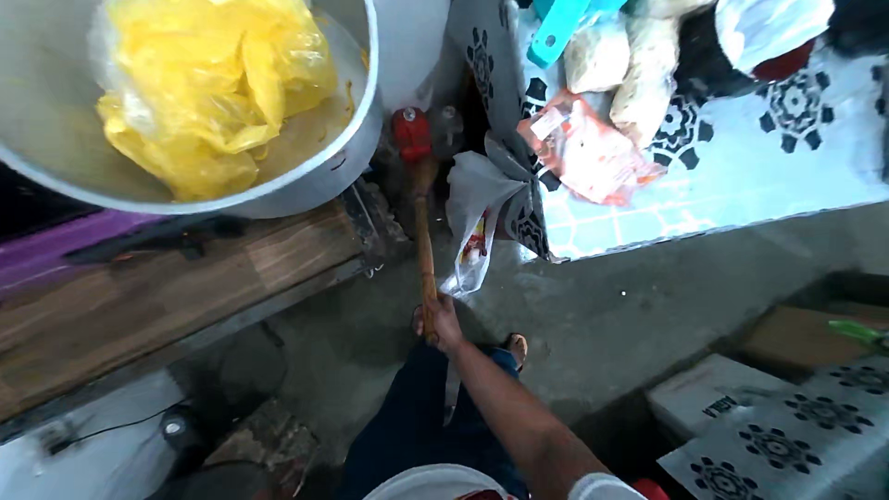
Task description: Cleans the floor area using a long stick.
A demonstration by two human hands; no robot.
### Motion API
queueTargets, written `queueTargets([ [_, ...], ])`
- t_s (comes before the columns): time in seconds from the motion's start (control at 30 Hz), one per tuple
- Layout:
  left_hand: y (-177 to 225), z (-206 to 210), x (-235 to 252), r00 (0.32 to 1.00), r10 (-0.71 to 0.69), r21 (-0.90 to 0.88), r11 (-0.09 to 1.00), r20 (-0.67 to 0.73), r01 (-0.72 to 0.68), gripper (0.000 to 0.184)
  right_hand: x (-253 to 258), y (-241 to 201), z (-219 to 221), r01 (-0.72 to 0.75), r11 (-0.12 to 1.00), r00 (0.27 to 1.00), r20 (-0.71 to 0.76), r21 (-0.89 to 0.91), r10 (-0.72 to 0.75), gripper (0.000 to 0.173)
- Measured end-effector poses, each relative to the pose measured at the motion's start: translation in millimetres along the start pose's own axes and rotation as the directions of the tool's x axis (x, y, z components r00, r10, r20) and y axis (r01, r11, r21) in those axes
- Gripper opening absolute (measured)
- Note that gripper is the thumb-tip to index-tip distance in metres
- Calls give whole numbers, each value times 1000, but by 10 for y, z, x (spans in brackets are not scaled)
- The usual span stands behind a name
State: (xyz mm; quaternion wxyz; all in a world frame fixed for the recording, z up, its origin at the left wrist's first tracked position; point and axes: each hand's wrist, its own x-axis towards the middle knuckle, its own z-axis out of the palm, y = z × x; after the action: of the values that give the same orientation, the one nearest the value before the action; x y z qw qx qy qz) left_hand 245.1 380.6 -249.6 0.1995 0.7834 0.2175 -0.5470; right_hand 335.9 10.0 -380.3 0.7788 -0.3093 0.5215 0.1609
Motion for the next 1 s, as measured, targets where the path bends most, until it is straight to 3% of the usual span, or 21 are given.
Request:
queueTargets([
  [0.07,181,-110,28,999,32,20,999,-32,-31,44,335,-70,-30,-25,999,998,-48,23,26,46],
  [0.13,285,-183,4,998,44,24,999,-42,-43,44,326,12,-43,-59,989,995,-67,138,69,34],
  [0.2,291,-207,-4,998,40,-3,999,-42,-40,44,-119,125,-7,-88,969,993,-53,233,103,30],
  [0.3,256,-149,-55,1000,0,-29,1000,14,1,42,-1036,156,31,-167,960,984,-24,223,177,43],
  [0.37,240,-117,-38,998,-6,23,1000,57,5,41,-1178,104,62,-157,960,987,17,231,157,42],
  [0.43,223,-83,17,997,8,54,998,82,-13,40,-897,-31,141,-89,969,996,27,229,85,41],
  [0.57,240,-46,38,998,34,73,997,62,-39,40,226,-411,293,52,965,997,-72,257,-35,30],
  [0.63,276,-56,-41,999,21,52,998,43,-23,41,608,-501,303,55,948,989,-148,315,-8,28],
  [0.7,199,-31,-101,1000,1,-7,1000,6,-1,42,664,-439,294,11,921,980,-189,389,68,29],
  [0.77,19,53,-110,999,6,-40,999,-38,-7,39,490,-221,230,-35,898,966,-217,439,144,31],
  [0.87,-176,177,-119,1000,-5,-48,999,10,6,38,48,146,18,-92,874,939,-251,477,236,33],
  [1.0,-250,270,-31,999,-35,20,999,27,35,40,-794,287,-74,-151,932,956,-192,330,223,26],
])
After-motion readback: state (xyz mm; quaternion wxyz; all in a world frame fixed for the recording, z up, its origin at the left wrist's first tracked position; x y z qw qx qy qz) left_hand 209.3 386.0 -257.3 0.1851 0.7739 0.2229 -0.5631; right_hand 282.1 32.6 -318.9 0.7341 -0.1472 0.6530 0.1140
